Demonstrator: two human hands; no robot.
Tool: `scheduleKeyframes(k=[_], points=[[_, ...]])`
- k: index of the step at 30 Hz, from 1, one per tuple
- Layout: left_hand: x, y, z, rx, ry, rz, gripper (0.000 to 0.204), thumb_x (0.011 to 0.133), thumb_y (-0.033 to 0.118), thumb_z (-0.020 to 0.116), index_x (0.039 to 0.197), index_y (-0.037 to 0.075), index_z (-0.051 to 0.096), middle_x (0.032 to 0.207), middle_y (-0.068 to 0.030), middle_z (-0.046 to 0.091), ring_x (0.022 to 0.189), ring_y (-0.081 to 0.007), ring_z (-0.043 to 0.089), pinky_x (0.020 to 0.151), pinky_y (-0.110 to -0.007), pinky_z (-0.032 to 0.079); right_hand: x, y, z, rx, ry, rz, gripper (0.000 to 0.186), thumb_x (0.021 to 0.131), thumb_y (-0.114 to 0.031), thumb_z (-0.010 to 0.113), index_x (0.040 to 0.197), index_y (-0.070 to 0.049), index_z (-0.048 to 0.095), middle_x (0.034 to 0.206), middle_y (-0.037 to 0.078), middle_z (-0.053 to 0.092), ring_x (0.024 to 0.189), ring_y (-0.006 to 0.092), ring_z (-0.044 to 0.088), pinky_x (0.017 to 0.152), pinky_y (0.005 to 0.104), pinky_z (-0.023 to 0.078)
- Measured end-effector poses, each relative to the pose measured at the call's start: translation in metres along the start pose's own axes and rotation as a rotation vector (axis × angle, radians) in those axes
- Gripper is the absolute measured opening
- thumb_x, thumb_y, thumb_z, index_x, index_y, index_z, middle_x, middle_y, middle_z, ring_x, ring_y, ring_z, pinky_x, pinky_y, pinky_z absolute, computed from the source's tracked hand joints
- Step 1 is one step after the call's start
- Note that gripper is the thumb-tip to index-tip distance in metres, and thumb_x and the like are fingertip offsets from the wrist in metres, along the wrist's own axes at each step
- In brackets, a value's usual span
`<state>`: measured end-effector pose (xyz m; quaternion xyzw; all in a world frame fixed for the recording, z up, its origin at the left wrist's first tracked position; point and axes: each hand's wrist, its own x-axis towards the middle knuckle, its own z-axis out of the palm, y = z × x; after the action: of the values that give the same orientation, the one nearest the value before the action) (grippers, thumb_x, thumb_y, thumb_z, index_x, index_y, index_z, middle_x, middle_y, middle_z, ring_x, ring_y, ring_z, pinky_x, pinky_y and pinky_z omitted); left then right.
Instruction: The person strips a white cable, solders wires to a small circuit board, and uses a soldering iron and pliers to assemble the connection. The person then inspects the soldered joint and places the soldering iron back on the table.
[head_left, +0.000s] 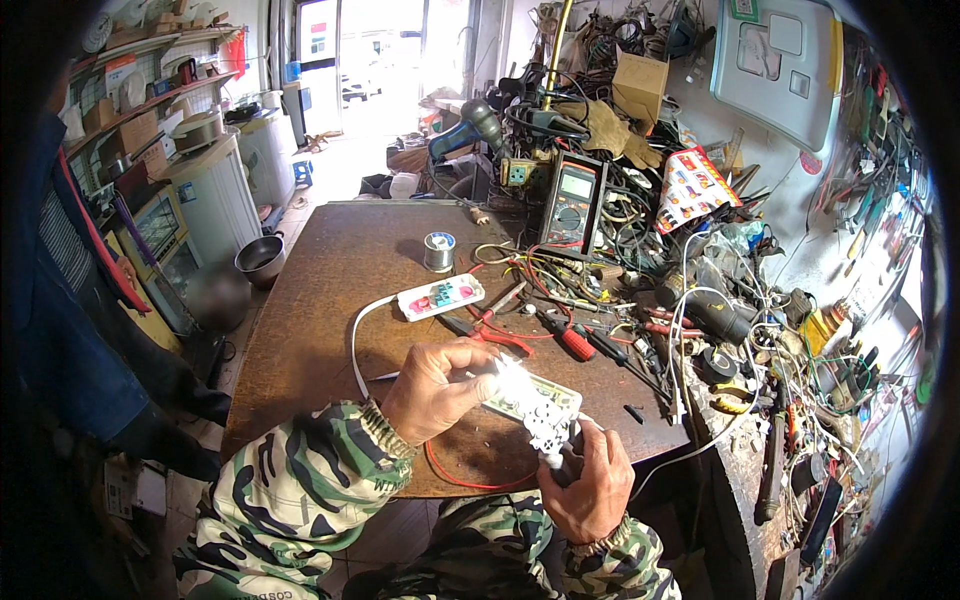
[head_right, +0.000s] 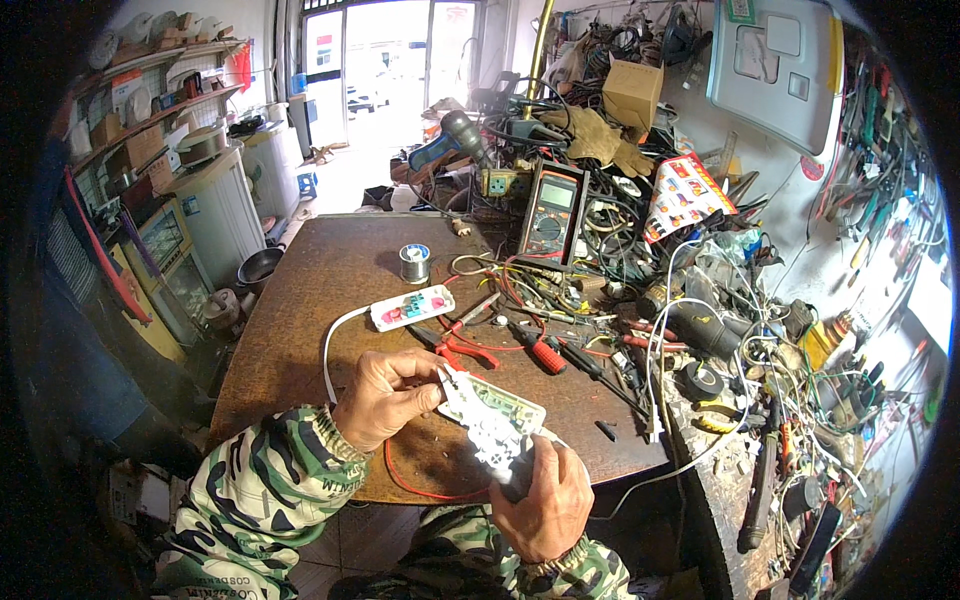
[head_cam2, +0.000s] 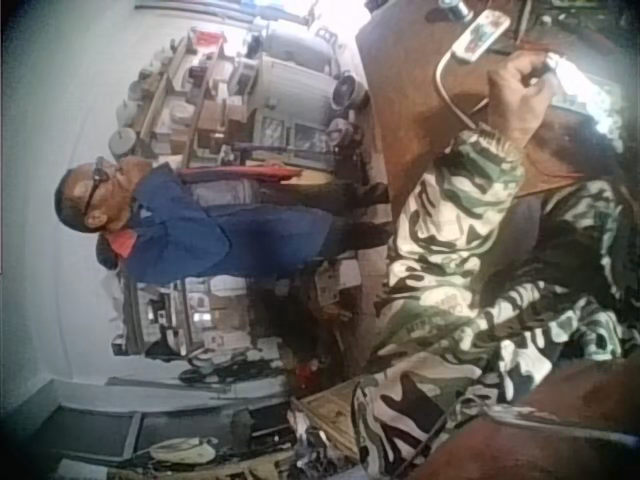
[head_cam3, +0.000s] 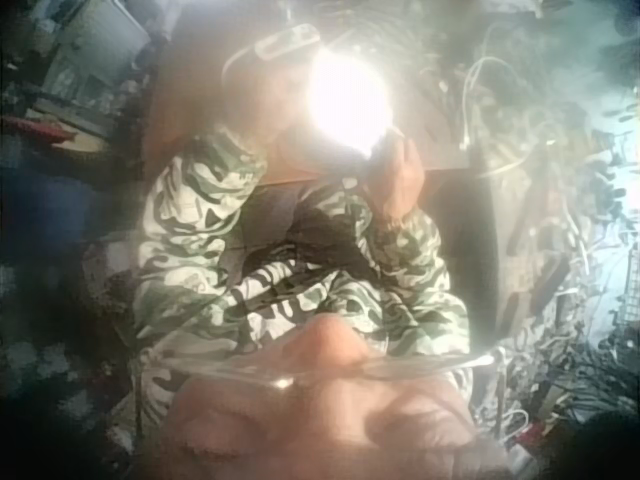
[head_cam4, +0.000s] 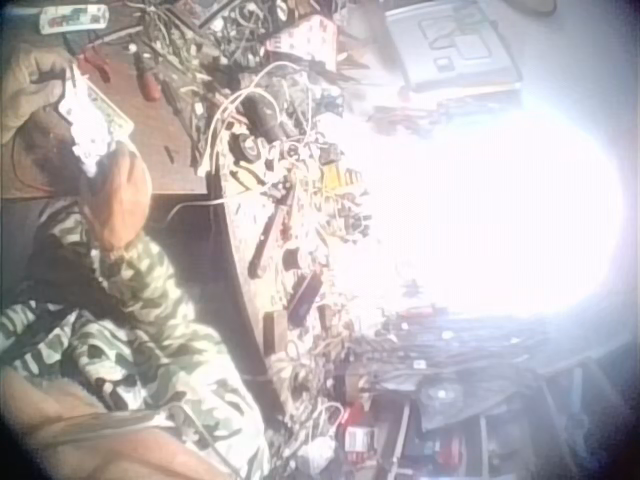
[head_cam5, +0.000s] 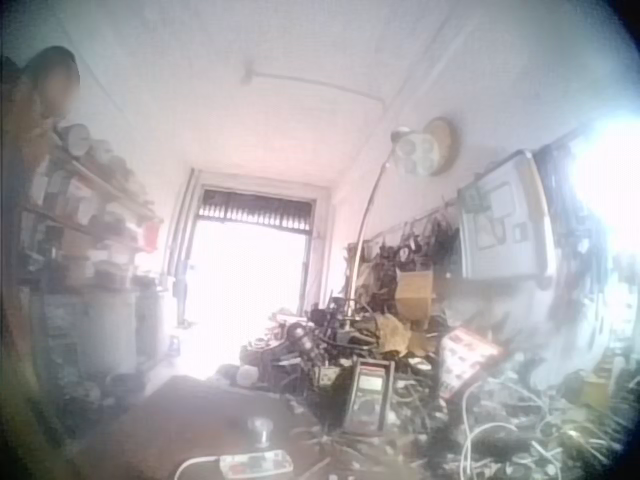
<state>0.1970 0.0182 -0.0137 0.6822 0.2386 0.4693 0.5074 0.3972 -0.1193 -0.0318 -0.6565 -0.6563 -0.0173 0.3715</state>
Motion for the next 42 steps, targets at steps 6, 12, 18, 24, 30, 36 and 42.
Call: scheduleKeyframes(k=[6,12,18,24,30,36,42], points=[[-0.0006,0.0006,0.0005,0.016,0.01,-0.039,0.011,0.09,-0.001,0.068,0.099,-0.006,0.071,0.098,-0.0048,0.068,0.086,-0.0086,0.064,0.077,-0.023,0.052,0.0007,-0.0005,0.0004,0.006,0.002,-0.006,0.065,0.065,-0.017,0.081,0.122,0.001,0.055,0.101,0.023,0.06,0.091,0.0419,0.062,0.08,0.0489,0.051],[-0.0003,0.0046,0.0003,0.043,-0.004,-0.05,0.012,0.089,-0.003,0.067,0.1,-0.006,0.071,0.098,-0.0038,0.068,0.086,-0.0084,0.064,0.077,-0.023,0.052,0.0023,0.0021,0.0021,0.007,0.057,-0.074,0.057,0.068,-0.01,0.079,0.118,0.003,0.057,0.088,0.017,0.058,0.077,0.0359,0.061,0.065,0.0441,0.05],[-0.0009,0.0041,0.0006,0.009,-0.007,-0.058,0.013,0.089,-0.004,0.067,0.101,-0.006,0.072,0.1,-0.0044,0.068,0.087,-0.0085,0.064,0.077,-0.023,0.053,0.0013,0.0023,0.0022,0.028,0.048,-0.067,0.054,0.069,-0.009,0.079,0.117,0.004,0.058,0.086,0.016,0.059,0.073,0.0326,0.063,0.064,0.0411,0.052],[-0.001,0.0079,0.0012,0.009,-0.006,-0.056,0.014,0.088,-0.005,0.066,0.101,-0.006,0.071,0.099,-0.0041,0.068,0.088,-0.0085,0.064,0.077,-0.023,0.053,0.0021,0.003,0.0018,0.029,0.047,-0.084,0.053,0.069,-0.009,0.079,0.116,0.004,0.058,0.087,0.017,0.06,0.073,0.0326,0.064,0.064,0.0409,0.053],[-0.0009,0.0052,0.0012,0.014,-0.008,-0.045,0.013,0.088,-0.005,0.066,0.1,-0.005,0.072,0.099,-0.0037,0.067,0.086,-0.0078,0.063,0.076,-0.022,0.051,0.0017,0.0022,0.0003,0.051,0.035,-0.069,0.056,0.066,-0.011,0.08,0.116,0.003,0.057,0.091,0.02,0.061,0.078,0.0377,0.064,0.067,0.0441,0.052],[-0.0013,0.0067,0.0016,-0.002,-0.011,-0.048,0.013,0.088,-0.004,0.067,0.101,-0.005,0.072,0.099,-0.0032,0.067,0.087,-0.0071,0.062,0.075,-0.022,0.05,-0.0006,0.0026,0.0027,0.059,0.021,-0.04,0.061,0.063,-0.015,0.081,0.116,0.001,0.056,0.093,0.02,0.06,0.082,0.0398,0.062,0.07,0.0478,0.05],[-0.0025,0.0095,0.0018,0.001,-0.019,-0.063,0.015,0.09,0.002,0.068,0.103,-0.004,0.072,0.098,-0.0029,0.066,0.089,-0.0077,0.062,0.078,-0.025,0.051,-0.0003,0.0033,0.0047,0.047,0.073,-0.094,0.06,0.064,-0.015,0.081,0.116,0.001,0.057,0.089,0.02,0.06,0.076,0.0398,0.062,0.066,0.0471,0.051]])
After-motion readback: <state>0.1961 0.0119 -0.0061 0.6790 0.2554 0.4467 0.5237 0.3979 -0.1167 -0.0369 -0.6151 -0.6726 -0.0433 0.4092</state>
